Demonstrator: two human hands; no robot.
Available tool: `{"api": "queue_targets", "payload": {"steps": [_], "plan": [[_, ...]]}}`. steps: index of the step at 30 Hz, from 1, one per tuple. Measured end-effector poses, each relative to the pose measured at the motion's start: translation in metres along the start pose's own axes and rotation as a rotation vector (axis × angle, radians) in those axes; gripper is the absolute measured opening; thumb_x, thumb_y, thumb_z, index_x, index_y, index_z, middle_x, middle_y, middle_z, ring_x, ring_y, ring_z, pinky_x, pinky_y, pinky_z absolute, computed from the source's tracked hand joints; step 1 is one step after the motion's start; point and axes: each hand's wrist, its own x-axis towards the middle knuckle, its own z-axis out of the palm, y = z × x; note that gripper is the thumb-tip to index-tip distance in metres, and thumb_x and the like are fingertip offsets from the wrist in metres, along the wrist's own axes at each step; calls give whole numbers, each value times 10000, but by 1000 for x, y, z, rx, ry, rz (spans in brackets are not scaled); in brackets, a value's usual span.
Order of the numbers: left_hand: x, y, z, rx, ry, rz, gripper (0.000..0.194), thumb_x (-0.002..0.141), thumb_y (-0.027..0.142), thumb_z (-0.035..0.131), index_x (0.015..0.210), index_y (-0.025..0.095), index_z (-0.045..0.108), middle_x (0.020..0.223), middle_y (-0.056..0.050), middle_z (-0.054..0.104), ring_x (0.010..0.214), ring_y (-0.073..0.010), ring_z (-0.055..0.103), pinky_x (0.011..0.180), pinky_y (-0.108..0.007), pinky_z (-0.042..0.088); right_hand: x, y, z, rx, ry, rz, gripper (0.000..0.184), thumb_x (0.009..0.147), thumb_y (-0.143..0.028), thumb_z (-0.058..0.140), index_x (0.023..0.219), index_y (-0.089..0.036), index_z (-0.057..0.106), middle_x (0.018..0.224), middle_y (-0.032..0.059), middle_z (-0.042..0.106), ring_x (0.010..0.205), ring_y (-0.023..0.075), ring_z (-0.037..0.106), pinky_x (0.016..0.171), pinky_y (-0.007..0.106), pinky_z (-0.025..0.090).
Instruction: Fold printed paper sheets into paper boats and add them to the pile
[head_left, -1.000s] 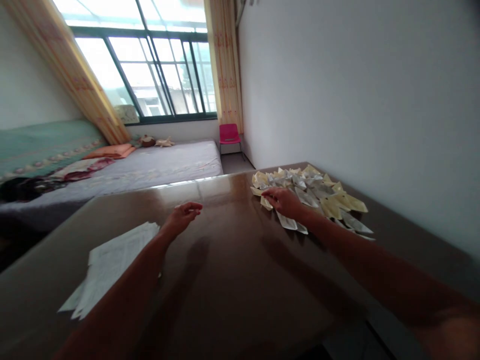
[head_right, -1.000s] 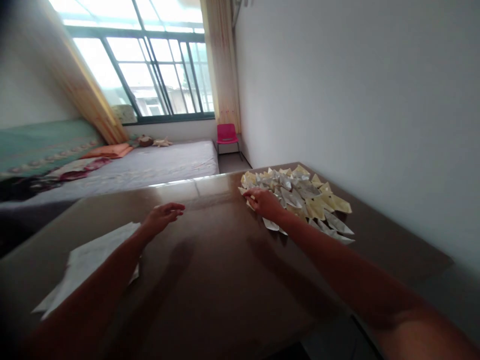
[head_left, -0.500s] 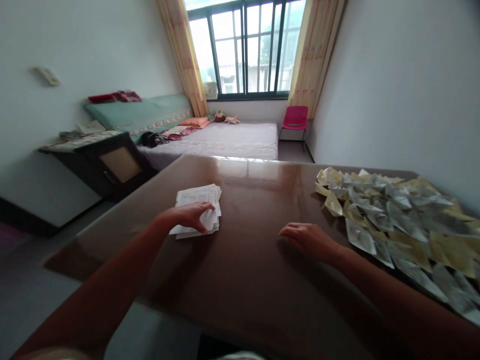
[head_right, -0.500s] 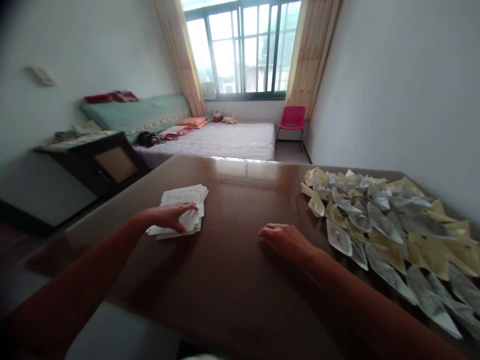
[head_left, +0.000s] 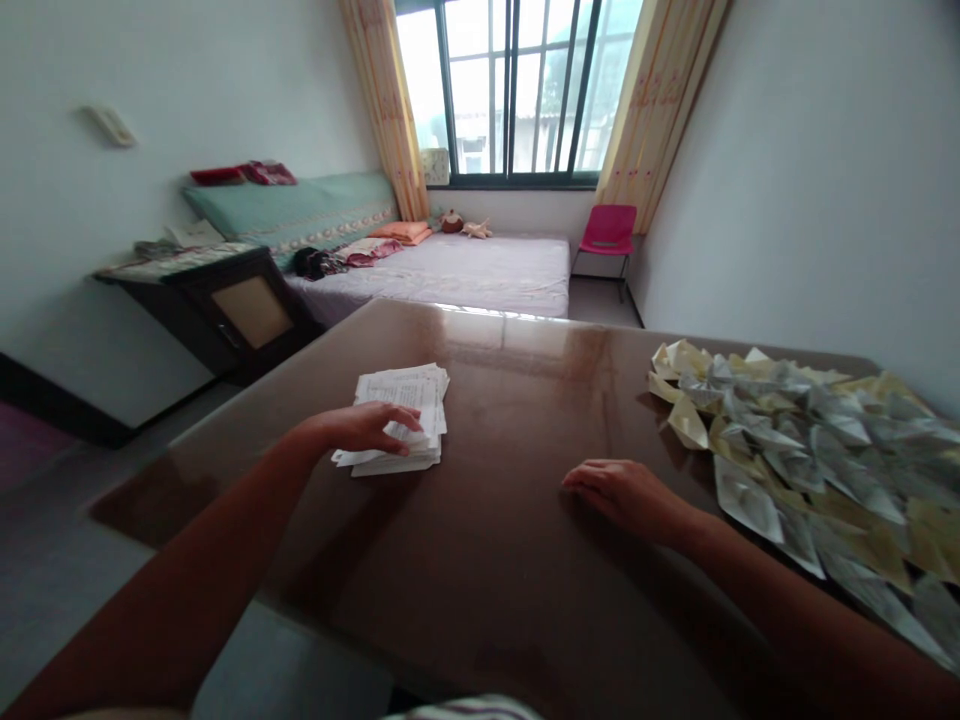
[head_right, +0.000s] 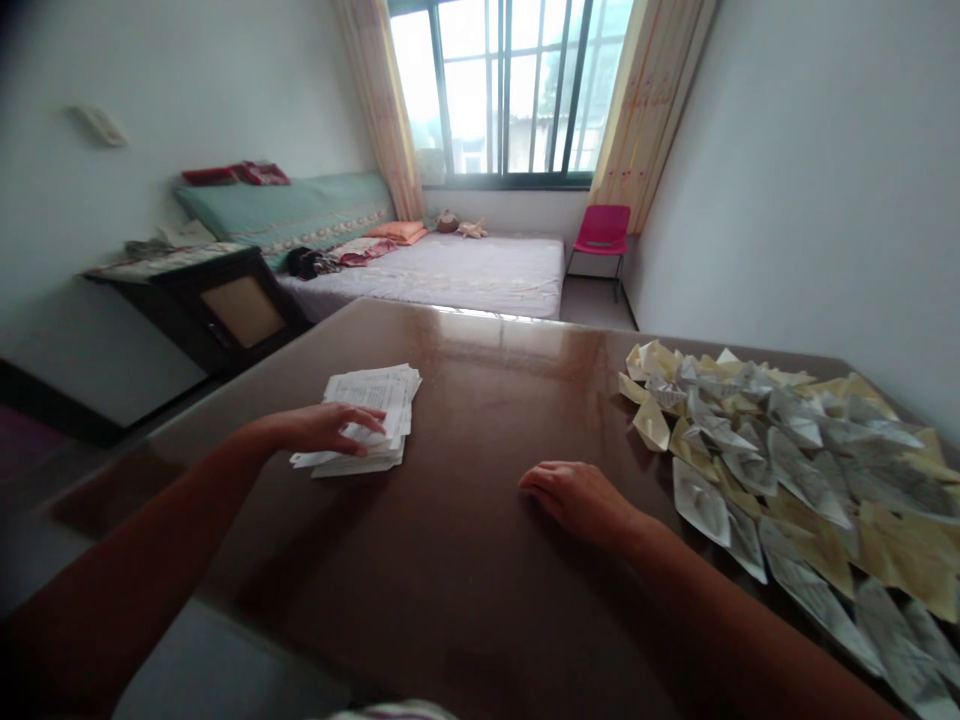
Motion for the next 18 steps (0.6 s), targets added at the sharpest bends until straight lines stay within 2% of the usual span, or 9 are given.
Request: {"api": "queue_targets", "payload": {"steps": [3, 6, 8, 10, 11, 12, 14, 16, 18], "plan": [[1, -2, -4, -68, 109, -31, 422, 837, 517, 504, 1017, 188, 696, 1134, -60, 689, 984, -233, 622, 886, -303, 464, 8, 1, 0, 49, 12, -29, 265, 937, -294, 427, 1033, -236, 667, 988, 37, 708, 884, 172, 659, 778, 256, 458], [13, 19, 5, 36, 372, -55, 421, 906, 461, 394, 916, 167, 695, 816, -43, 719, 785, -201, 637, 792, -287, 486, 18, 2, 1, 73, 58, -29, 258, 932, -290, 438, 1032, -240, 670, 978, 33, 714, 875, 172, 663, 760, 261, 465], [29, 46, 18, 138, 517, -27, 362, 933, 343, 357, 969, 173, 674, 893, -67, 716, 855, -212, 647, 822, -302, 481, 27, 3, -1, 79, 131, 3, 251, 930, -297, 449, 1020, -241, 676, 966, 34, 714, 863, 174, 663, 750, 268, 471], [49, 81, 35, 201, 479, 153, 306, 909, 209, 381, 1088, 199, 629, 1034, -74, 703, 960, -209, 647, 855, -297, 480, 37, 4, -4, 91, 239, 34, 243, 917, -284, 480, 1071, -238, 662, 1039, 47, 694, 863, 170, 657, 767, 278, 479], [60, 99, 44, 213, 435, 239, 307, 897, 195, 417, 1147, 215, 595, 1083, -66, 691, 985, -202, 645, 849, -285, 487, 42, 5, -6, 99, 282, 44, 290, 896, -257, 512, 1164, -239, 620, 1130, 59, 663, 830, 155, 653, 775, 281, 485], [71, 116, 53, 233, 412, 290, 306, 890, 190, 441, 1163, 216, 577, 1084, -65, 690, 976, -202, 650, 833, -284, 496, 46, 7, -9, 101, 299, 45, 402, 864, -224, 552, 1264, -252, 555, 1238, 70, 607, 779, 134, 646, 770, 280, 493], [91, 145, 69, 268, 408, 356, 296, 897, 164, 437, 1160, 212, 563, 1078, -63, 692, 960, -209, 661, 808, -298, 508, 52, 13, -12, 85, 291, 20, 587, 803, -158, 604, 1361, -274, 465, 1369, 78, 503, 832, 130, 639, 818, 283, 493], [106, 164, 81, 267, 431, 392, 291, 917, 160, 412, 1171, 207, 545, 1085, -74, 689, 972, -217, 661, 803, -311, 511, 55, 24, -12, 56, 261, 7, 498, 785, -145, 623, 1268, -254, 569, 1301, 70, 565, 949, 162, 621, 886, 301, 469], [116, 173, 87, 233, 416, 402, 301, 942, 173, 370, 1193, 224, 528, 1057, -69, 697, 962, -214, 666, 803, -319, 510, 53, 38, -10, 55, 218, 18, 236, 827, -175, 599, 1035, -222, 701, 1091, 57, 686, 970, 184, 611, 908, 320, 451]]}}
